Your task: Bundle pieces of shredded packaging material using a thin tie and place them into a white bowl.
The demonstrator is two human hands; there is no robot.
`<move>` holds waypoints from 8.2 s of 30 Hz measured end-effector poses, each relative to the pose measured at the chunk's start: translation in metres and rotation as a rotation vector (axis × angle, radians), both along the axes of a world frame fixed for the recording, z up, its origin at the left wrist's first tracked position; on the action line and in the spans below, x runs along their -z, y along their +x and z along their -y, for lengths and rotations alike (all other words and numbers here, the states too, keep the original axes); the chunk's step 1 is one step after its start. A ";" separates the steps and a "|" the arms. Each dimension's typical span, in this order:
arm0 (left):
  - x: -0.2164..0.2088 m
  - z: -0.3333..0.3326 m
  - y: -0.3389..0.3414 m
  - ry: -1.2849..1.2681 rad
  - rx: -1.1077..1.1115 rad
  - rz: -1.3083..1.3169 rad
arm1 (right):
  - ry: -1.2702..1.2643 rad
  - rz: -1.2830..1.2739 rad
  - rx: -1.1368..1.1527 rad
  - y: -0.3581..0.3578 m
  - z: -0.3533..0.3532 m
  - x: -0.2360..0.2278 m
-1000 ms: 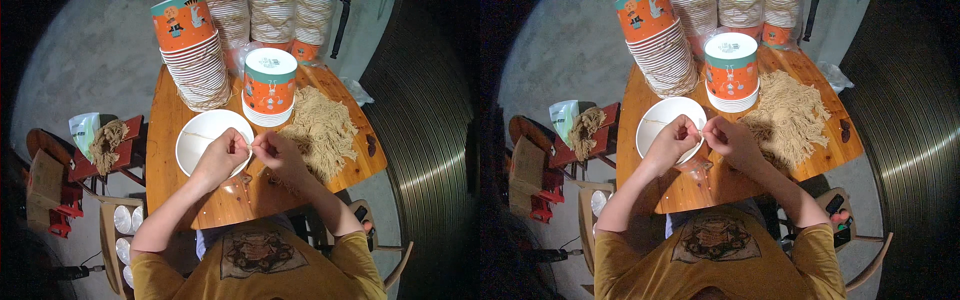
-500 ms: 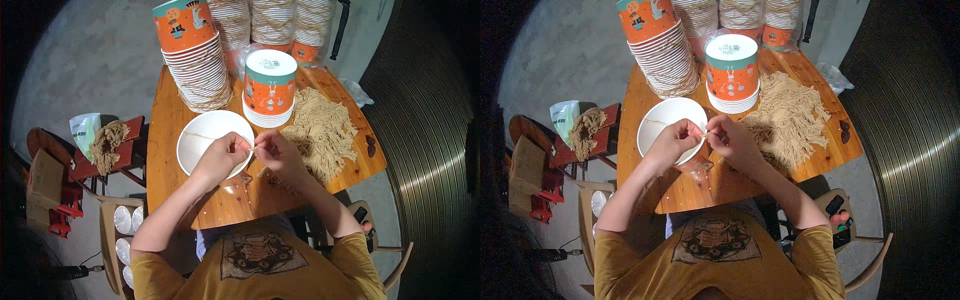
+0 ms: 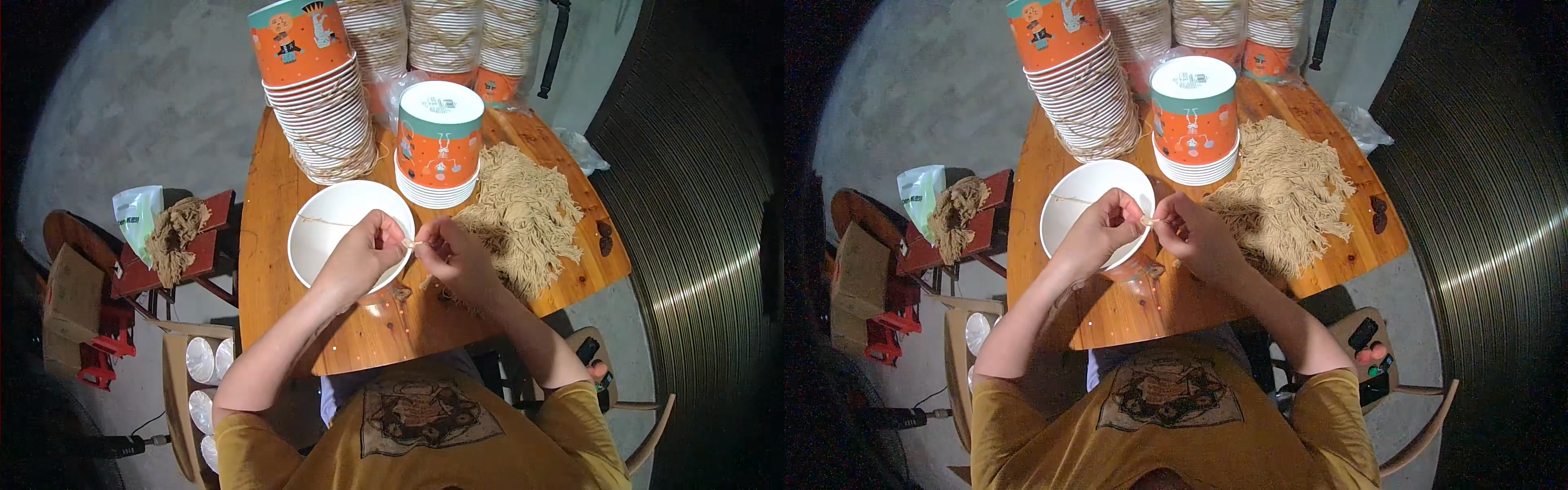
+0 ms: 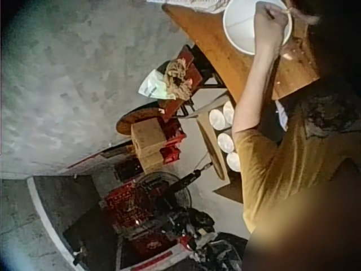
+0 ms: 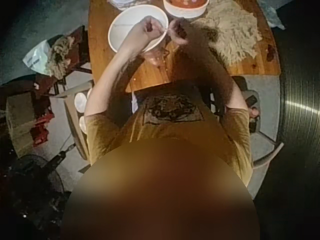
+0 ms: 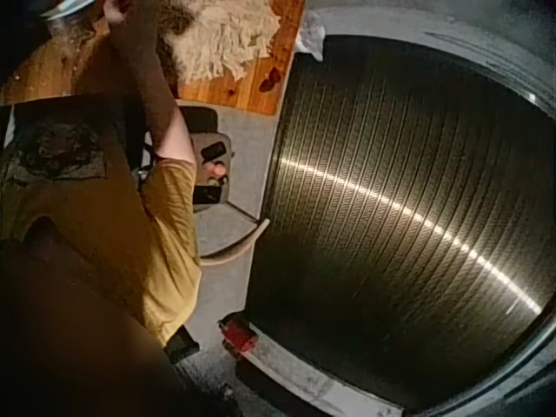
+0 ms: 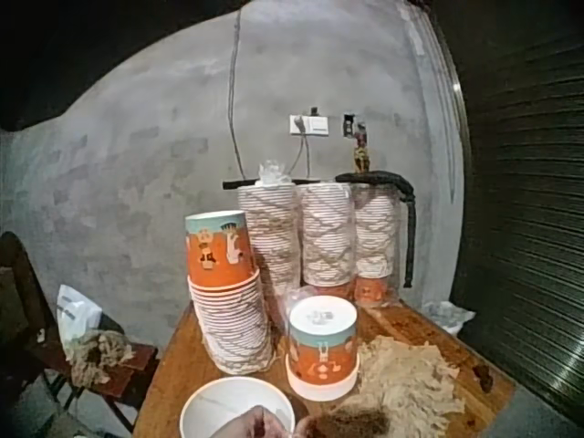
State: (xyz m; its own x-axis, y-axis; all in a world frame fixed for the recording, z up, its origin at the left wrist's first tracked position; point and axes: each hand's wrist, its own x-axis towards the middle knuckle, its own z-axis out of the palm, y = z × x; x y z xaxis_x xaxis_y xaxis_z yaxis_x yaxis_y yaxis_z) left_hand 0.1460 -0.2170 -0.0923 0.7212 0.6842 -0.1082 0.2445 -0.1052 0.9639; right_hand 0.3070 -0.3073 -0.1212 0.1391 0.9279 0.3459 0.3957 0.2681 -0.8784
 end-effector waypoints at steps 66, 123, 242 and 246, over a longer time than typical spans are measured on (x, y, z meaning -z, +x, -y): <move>-0.011 0.015 -0.001 0.896 -0.069 -0.099 | 0.047 -0.028 0.030 -0.002 0.006 0.006; -0.012 0.021 -0.007 0.779 -0.089 -0.108 | 0.297 0.367 0.194 -0.007 0.007 0.003; -0.243 -0.266 -0.014 0.488 -0.201 0.810 | 0.522 -0.276 -0.148 0.044 -0.262 -0.222; -0.220 -0.261 -0.007 0.371 -0.213 0.713 | 0.490 -0.137 -0.001 0.030 -0.283 -0.209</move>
State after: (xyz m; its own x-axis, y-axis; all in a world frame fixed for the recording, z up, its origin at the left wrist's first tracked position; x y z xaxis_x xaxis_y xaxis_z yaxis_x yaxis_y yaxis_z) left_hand 0.1393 0.0439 0.1279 0.3825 0.7149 0.5853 -0.3616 -0.4672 0.8068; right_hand 0.3372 -0.0240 0.0878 0.2127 0.6611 0.7196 0.2851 0.6624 -0.6928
